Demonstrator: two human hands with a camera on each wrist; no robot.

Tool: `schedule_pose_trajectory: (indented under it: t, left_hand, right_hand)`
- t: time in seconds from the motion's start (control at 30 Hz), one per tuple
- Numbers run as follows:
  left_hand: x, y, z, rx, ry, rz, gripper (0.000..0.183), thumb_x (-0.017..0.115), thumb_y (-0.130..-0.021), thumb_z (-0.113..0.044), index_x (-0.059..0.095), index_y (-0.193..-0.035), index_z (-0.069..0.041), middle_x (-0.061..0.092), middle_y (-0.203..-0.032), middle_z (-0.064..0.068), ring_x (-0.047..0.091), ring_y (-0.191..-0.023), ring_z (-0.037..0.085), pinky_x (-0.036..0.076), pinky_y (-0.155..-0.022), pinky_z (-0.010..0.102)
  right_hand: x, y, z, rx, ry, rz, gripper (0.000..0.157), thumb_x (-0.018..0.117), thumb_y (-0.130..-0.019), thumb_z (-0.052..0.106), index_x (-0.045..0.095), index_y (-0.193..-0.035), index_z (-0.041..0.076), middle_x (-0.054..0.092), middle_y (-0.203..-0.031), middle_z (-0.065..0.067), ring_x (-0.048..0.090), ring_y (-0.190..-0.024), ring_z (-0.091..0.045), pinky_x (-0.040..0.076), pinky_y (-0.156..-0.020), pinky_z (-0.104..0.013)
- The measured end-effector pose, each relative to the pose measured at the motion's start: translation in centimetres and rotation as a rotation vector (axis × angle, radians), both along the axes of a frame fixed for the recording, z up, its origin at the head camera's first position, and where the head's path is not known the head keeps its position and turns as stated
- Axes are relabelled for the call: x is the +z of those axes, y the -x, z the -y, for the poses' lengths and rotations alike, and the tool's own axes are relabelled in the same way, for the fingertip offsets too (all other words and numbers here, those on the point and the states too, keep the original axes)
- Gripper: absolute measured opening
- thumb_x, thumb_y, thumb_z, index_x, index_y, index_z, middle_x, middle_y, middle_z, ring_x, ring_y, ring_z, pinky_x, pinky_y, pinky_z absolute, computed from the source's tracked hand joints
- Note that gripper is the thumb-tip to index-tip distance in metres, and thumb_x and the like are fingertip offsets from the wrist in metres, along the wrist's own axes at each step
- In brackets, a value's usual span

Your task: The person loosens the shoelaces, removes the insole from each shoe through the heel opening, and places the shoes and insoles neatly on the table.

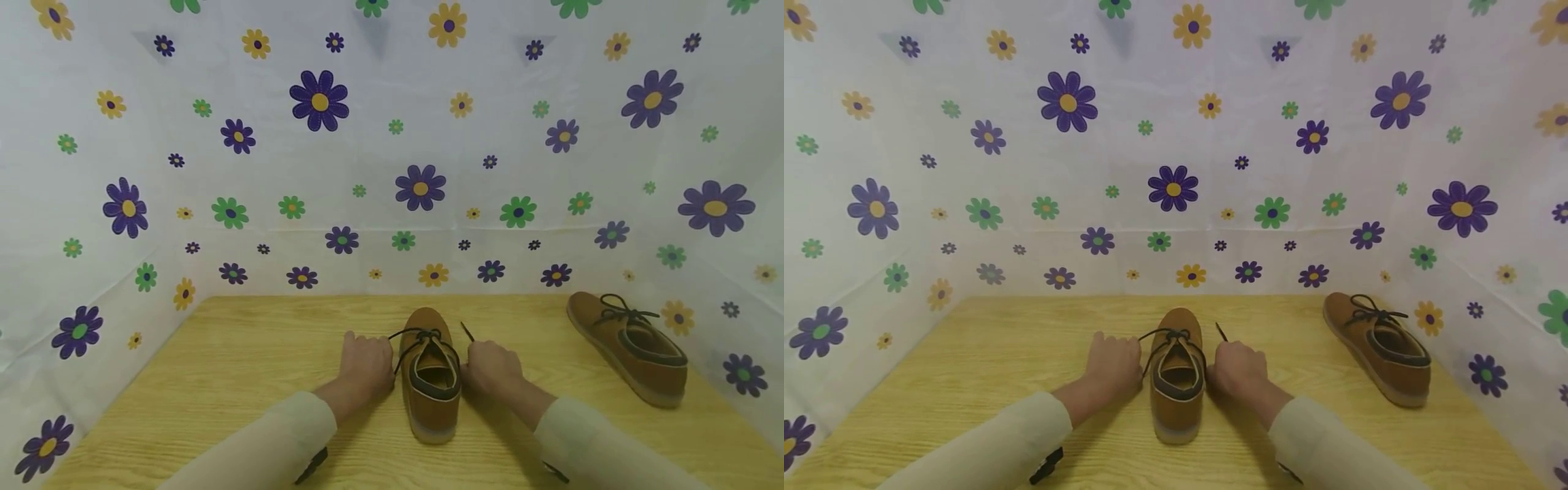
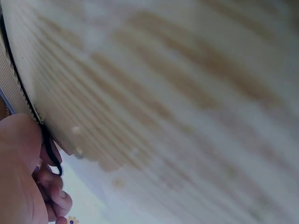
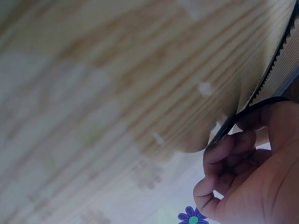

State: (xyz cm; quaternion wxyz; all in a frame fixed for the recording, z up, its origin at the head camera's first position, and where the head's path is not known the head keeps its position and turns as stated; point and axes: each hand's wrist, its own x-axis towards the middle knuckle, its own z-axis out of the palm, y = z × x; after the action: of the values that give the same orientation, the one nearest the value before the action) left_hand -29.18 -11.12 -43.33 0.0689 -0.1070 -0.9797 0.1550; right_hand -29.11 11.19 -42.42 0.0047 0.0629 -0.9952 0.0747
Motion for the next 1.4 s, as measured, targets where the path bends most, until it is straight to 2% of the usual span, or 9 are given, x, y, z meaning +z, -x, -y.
schedule_pose_trajectory:
  t: [0.1,0.23,0.4,0.5,0.67,0.77,0.93,1.17,1.4]
  left_hand:
    - [-0.19,-0.05,0.01,0.022,-0.011,-0.012,0.033,0.056,-0.084,-0.043,0.054,-0.085,-0.010,0.048,-0.055,-0.001,0.044,-0.053,0.017,0.033,-0.066,0.038]
    - [-0.31,-0.08,0.00,0.033,-0.031,-0.022,0.032,0.051,-0.088,-0.039,0.048,-0.073,-0.011,0.045,-0.054,-0.001,0.043,-0.052,0.017,0.031,-0.064,0.037]
    - [-0.19,0.02,-0.07,-0.017,-0.064,-0.071,0.036,0.043,-0.093,-0.040,0.046,-0.071,-0.012,0.048,-0.058,0.001,0.047,-0.054,0.020,0.033,-0.064,0.039]
    - [-0.01,0.01,-0.16,-0.107,-0.113,-0.174,0.035,0.041,-0.095,-0.037,0.045,-0.069,-0.013,0.051,-0.059,0.003,0.051,-0.056,0.023,0.034,-0.061,0.039]
    - [-0.25,0.17,-0.26,-0.299,-0.217,-0.475,0.031,0.045,-0.093,-0.031,0.048,-0.067,-0.015,0.053,-0.058,0.001,0.052,-0.056,0.022,0.035,-0.057,0.037]
    - [-0.35,0.19,-0.31,-0.388,-0.294,-0.559,0.030,0.042,-0.094,-0.033,0.054,-0.074,-0.015,0.058,-0.064,0.001,0.053,-0.059,0.020,0.037,-0.060,0.036]
    - [-0.09,-0.11,-0.37,-0.488,-0.438,-0.529,0.043,0.033,-0.097,-0.048,0.054,-0.078,-0.016,0.055,-0.070,-0.002,0.052,-0.067,0.017,0.033,-0.064,0.032]
    - [0.07,0.01,-0.37,-0.597,-0.686,-0.450,0.039,0.052,-0.088,-0.051,0.054,-0.073,-0.015,0.051,-0.070,-0.004,0.043,-0.066,0.009,0.030,-0.065,0.027]
    - [0.27,0.22,-0.50,-0.654,-0.717,-0.470,0.030,0.062,-0.083,-0.038,0.051,-0.066,-0.016,0.048,-0.065,-0.004,0.039,-0.061,0.008,0.029,-0.062,0.026]
  right_hand:
    - [0.04,0.02,0.04,0.000,0.029,-0.002,0.033,0.056,-0.080,0.037,0.052,-0.059,0.013,0.057,-0.063,-0.003,0.052,-0.055,-0.019,0.043,-0.049,-0.040]
    - [0.05,0.18,0.04,-0.001,0.080,-0.033,0.023,0.050,-0.084,0.028,0.053,-0.069,0.011,0.057,-0.065,-0.005,0.053,-0.057,-0.021,0.043,-0.050,-0.041]
    - [0.12,0.39,0.14,0.055,0.171,-0.160,0.033,0.034,-0.096,0.025,0.051,-0.071,0.012,0.054,-0.064,-0.003,0.052,-0.056,-0.018,0.043,-0.052,-0.037]
    - [0.24,0.33,0.32,0.097,0.230,-0.255,0.037,0.033,-0.099,0.028,0.048,-0.068,0.015,0.051,-0.061,0.000,0.049,-0.056,-0.015,0.042,-0.053,-0.033]
    - [0.44,0.06,0.59,0.158,0.340,-0.383,0.035,0.041,-0.098,0.034,0.051,-0.069,0.017,0.050,-0.061,0.004,0.045,-0.054,-0.012,0.038,-0.054,-0.028]
    - [0.50,-0.13,0.67,0.222,0.393,-0.419,0.033,0.045,-0.096,0.039,0.054,-0.072,0.018,0.050,-0.062,0.007,0.043,-0.054,-0.008,0.037,-0.053,-0.024]
    - [0.47,-0.29,0.71,0.317,0.425,-0.435,0.030,0.054,-0.090,0.044,0.054,-0.074,0.019,0.046,-0.061,0.009,0.040,-0.053,-0.004,0.033,-0.050,-0.019]
    - [0.56,-0.37,0.75,0.362,0.472,-0.444,0.029,0.065,-0.083,0.041,0.052,-0.075,0.017,0.044,-0.062,0.008,0.039,-0.055,-0.005,0.032,-0.050,-0.019]
    - [0.49,-0.12,0.89,0.411,0.488,-0.510,0.026,0.067,-0.082,0.033,0.049,-0.076,0.016,0.044,-0.066,0.006,0.039,-0.059,-0.006,0.033,-0.053,-0.019]
